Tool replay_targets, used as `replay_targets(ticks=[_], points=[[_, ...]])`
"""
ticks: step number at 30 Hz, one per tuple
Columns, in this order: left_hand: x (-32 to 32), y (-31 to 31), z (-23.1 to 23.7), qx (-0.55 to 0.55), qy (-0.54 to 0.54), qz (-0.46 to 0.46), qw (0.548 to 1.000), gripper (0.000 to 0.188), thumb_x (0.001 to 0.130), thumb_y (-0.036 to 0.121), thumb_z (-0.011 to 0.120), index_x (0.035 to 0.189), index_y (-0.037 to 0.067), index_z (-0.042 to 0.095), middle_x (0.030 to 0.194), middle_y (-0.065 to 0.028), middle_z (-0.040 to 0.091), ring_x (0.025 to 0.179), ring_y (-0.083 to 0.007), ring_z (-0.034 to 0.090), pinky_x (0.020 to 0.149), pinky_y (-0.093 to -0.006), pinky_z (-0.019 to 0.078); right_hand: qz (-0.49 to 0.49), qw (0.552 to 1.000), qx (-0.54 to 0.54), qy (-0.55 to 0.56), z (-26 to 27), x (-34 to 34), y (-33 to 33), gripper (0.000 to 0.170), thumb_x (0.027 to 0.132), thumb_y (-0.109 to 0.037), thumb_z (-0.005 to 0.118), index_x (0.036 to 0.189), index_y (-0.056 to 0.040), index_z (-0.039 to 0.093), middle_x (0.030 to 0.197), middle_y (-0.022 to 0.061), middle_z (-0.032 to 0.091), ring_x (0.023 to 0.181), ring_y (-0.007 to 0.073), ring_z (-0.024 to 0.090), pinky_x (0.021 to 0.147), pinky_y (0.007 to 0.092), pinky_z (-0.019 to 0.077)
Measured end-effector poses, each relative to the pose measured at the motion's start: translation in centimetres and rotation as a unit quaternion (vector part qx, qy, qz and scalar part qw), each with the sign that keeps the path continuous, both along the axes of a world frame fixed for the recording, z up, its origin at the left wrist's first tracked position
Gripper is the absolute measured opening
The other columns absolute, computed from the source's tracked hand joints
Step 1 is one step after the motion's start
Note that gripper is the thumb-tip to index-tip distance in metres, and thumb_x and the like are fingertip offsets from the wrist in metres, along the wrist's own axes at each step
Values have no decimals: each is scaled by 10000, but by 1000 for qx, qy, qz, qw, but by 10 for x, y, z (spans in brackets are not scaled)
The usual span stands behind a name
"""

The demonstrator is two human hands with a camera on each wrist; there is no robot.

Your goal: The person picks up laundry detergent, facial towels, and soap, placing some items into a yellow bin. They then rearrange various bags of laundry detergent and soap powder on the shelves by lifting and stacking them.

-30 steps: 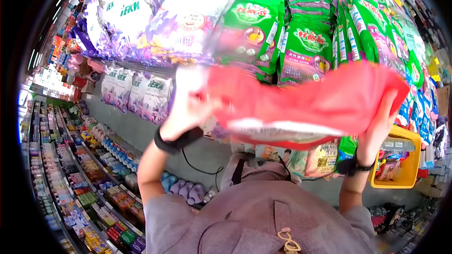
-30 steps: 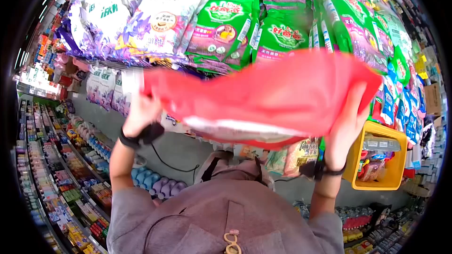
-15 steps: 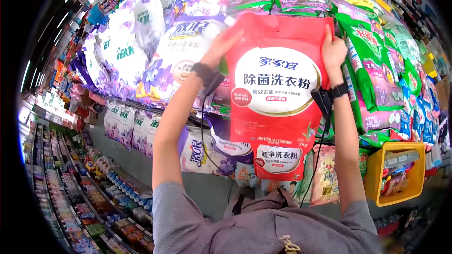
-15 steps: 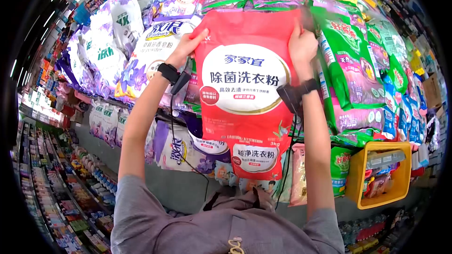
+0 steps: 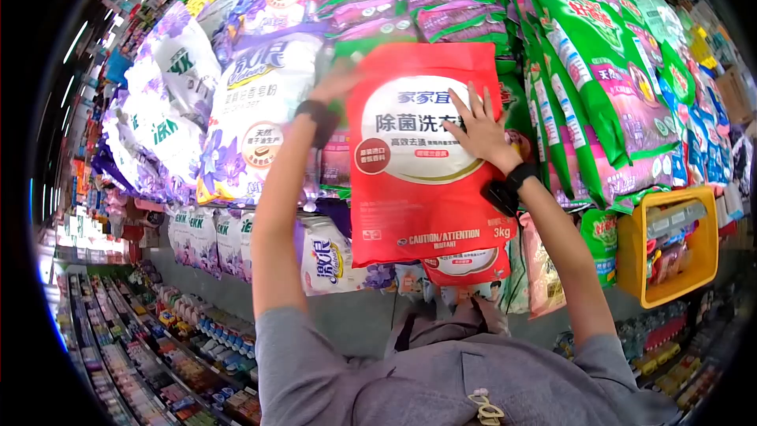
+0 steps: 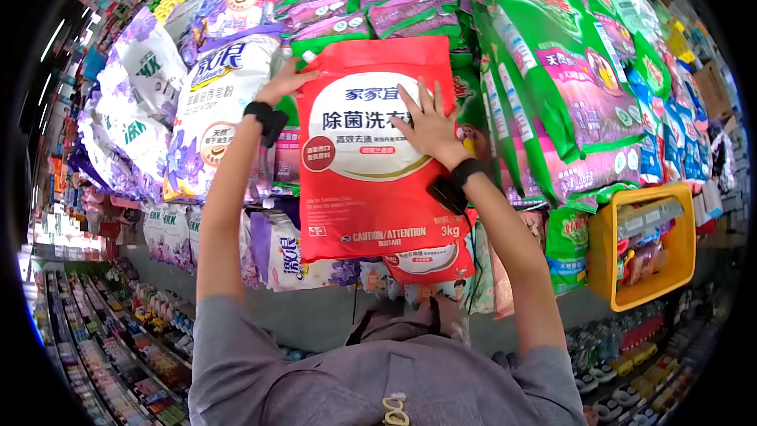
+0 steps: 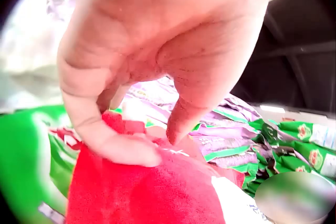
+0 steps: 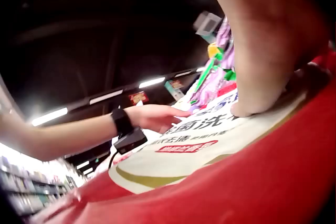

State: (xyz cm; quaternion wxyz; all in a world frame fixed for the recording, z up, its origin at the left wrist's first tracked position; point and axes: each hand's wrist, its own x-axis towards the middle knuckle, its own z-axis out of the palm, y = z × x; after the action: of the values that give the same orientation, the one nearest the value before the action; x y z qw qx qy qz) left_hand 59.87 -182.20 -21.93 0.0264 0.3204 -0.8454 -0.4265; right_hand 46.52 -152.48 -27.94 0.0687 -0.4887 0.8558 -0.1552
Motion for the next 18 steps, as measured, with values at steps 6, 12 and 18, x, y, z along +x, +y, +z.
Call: replay_targets(ticks=[6,12,18], points=[[64,69,22,-110,28,-80,990,689,847,368,604,1332,-37,330,1305,-245,434,1189,-322,463,970,-363,382,130,985,57,-99,-40,-62,-20,871,773,-588,551,1454,-304,89,1508,181,41,1371,429,39,1042,645,129],[172,186,18,-51,-3,-114,992,760,854,166,629,1403,-9,133,1190,-227,526,994,-253,586,845,-357,462,90,981,92,-144,17,-41,-3,1001,670,-729,554,1437,-180,220,1491,181,133,1363,417,101,1077,551,157],[230,239,-30,136,-37,101,985,694,892,283,594,1404,65,179,1007,-124,593,780,-159,613,595,-264,516,-111,983,-141,-28,40,46,89,584,802,-374,594,1275,-62,450,1257,278,407,1152,441,426,961,513,356]])
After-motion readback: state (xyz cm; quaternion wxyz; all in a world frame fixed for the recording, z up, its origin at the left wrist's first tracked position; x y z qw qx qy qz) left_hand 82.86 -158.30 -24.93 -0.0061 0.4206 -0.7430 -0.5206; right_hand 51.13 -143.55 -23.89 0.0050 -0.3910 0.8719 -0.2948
